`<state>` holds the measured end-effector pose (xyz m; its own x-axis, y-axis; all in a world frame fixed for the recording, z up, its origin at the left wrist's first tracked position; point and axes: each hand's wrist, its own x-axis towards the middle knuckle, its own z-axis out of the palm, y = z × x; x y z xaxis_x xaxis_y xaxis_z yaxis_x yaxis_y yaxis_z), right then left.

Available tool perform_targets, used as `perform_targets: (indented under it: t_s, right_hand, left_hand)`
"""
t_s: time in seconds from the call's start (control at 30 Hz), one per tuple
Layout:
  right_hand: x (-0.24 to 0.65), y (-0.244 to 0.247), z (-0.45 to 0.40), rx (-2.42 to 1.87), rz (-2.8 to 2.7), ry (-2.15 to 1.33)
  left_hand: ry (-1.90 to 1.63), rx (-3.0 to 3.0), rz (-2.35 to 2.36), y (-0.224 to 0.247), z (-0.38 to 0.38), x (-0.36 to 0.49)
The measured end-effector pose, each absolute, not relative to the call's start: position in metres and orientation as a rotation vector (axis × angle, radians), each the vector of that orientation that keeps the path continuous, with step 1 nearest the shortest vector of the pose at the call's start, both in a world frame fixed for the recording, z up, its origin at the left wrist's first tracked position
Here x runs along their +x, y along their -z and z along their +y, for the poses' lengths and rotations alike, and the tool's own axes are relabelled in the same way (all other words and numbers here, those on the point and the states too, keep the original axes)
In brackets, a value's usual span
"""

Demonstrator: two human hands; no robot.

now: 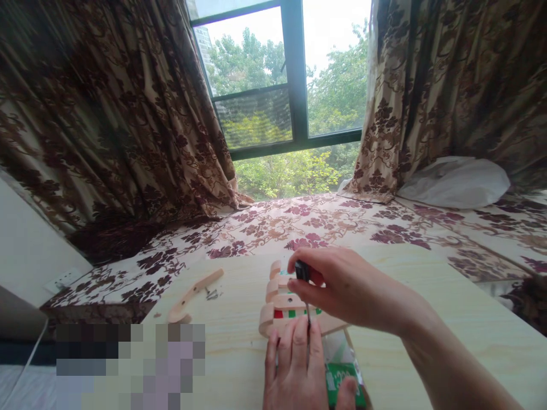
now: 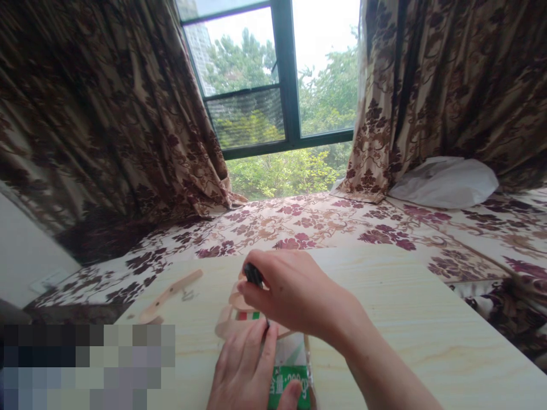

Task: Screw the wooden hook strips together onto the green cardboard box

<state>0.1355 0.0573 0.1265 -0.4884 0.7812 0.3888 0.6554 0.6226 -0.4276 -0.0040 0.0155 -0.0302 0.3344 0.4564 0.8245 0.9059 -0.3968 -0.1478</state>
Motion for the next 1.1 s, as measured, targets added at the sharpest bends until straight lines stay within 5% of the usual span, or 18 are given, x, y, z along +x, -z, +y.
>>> perform_targets:
  t_s: [1.1]
  right_hand:
    - [0.137,-0.125,0.062,-1.226,-2.253,-0.258]
  left_hand:
    - [0.788,-2.070,-1.163,0.028,0.014,-0.015]
